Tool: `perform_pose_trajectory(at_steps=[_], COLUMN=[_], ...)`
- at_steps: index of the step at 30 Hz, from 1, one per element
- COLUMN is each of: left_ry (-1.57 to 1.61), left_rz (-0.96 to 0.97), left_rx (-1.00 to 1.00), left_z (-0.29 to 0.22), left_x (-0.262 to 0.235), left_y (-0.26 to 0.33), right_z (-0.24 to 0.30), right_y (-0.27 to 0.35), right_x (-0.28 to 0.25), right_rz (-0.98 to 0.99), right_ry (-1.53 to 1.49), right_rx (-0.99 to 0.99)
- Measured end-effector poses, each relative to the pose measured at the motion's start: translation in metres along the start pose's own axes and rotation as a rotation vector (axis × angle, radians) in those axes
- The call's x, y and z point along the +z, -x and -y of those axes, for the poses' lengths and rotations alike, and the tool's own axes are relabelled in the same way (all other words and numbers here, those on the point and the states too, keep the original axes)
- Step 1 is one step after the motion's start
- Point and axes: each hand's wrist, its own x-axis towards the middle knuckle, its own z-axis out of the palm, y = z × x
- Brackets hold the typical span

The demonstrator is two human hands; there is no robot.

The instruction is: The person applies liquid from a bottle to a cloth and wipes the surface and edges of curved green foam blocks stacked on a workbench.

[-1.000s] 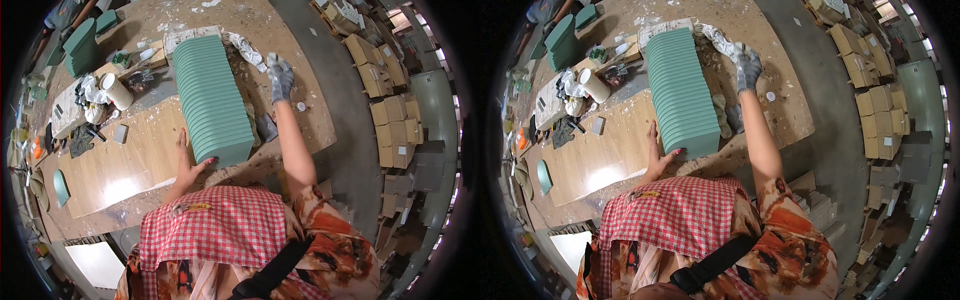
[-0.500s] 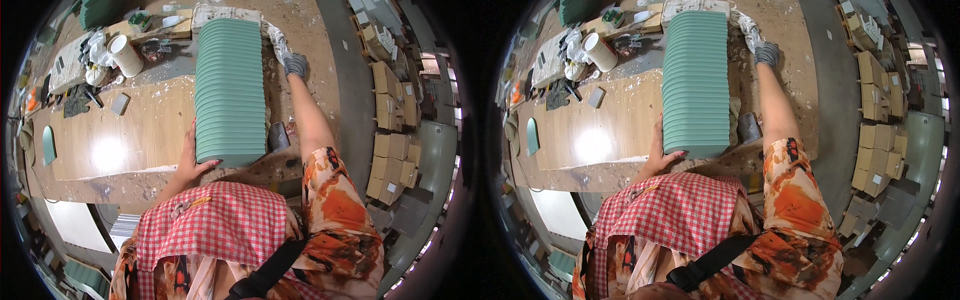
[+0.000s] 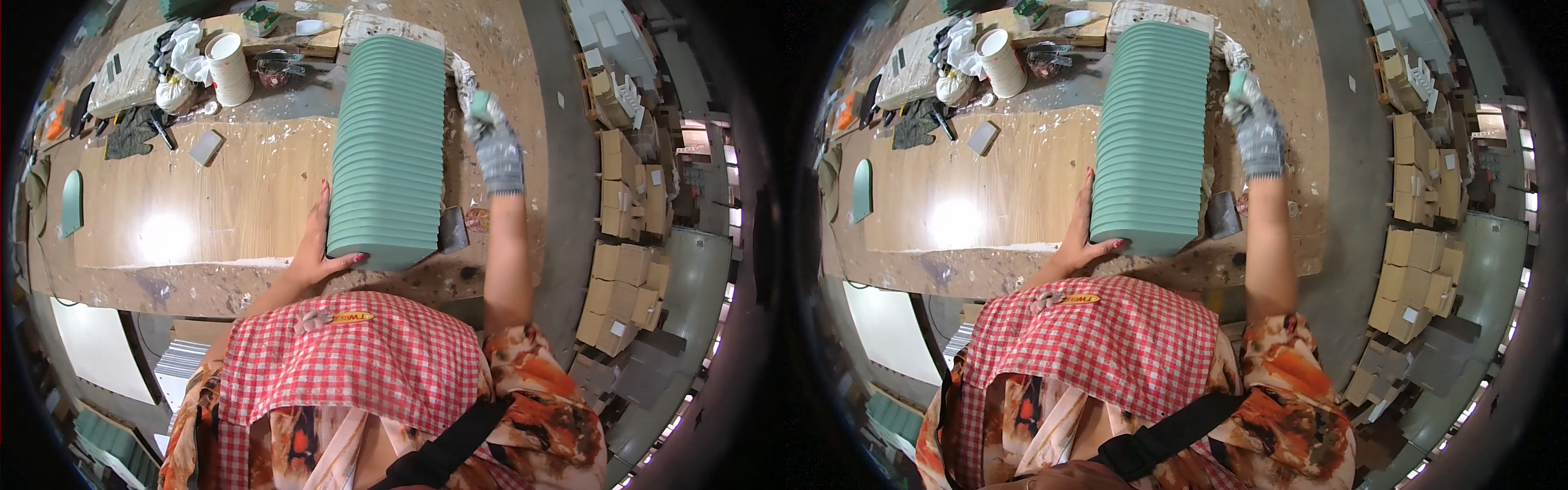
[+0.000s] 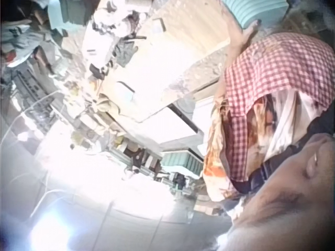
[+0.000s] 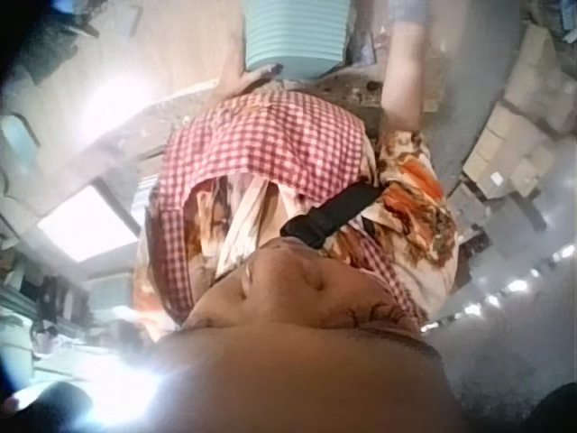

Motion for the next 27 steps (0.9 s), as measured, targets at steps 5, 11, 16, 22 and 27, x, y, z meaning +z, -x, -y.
perform_pose_trajectory(at_steps=[5, 11, 16, 22, 27], left_ry=[0.054, 0.020, 0.027, 0.007, 0.025], left_rz=[0.078, 0.057, 0.053, 0.043, 0.042], left_rx=[0.063, 0.111, 0.081, 0.082, 0.085], left_z=[-0.004, 0.006, 0.005, 0.004, 0.010], left_x=[0.003, 0.001, 0.001, -0.001, -0.003], left_y=[-0.015, -0.013, -0.014, -0.015, -0.014], right_z=[-0.016, -0.035, -0.040, -0.049, -0.060], right_y=[0.091, 0.096, 0.057, 0.035, 0.030], right_x=[0.007, 0.040, 0.045, 0.051, 0.075], right_rz=[-0.229, -0.203, -0.327, -0.249, -0.181], right_ry=[0.293, 0.482, 0.612, 0.574, 0.692], right_rx=[-0.141, -0.194, -0.348, -0.345, -0.366])
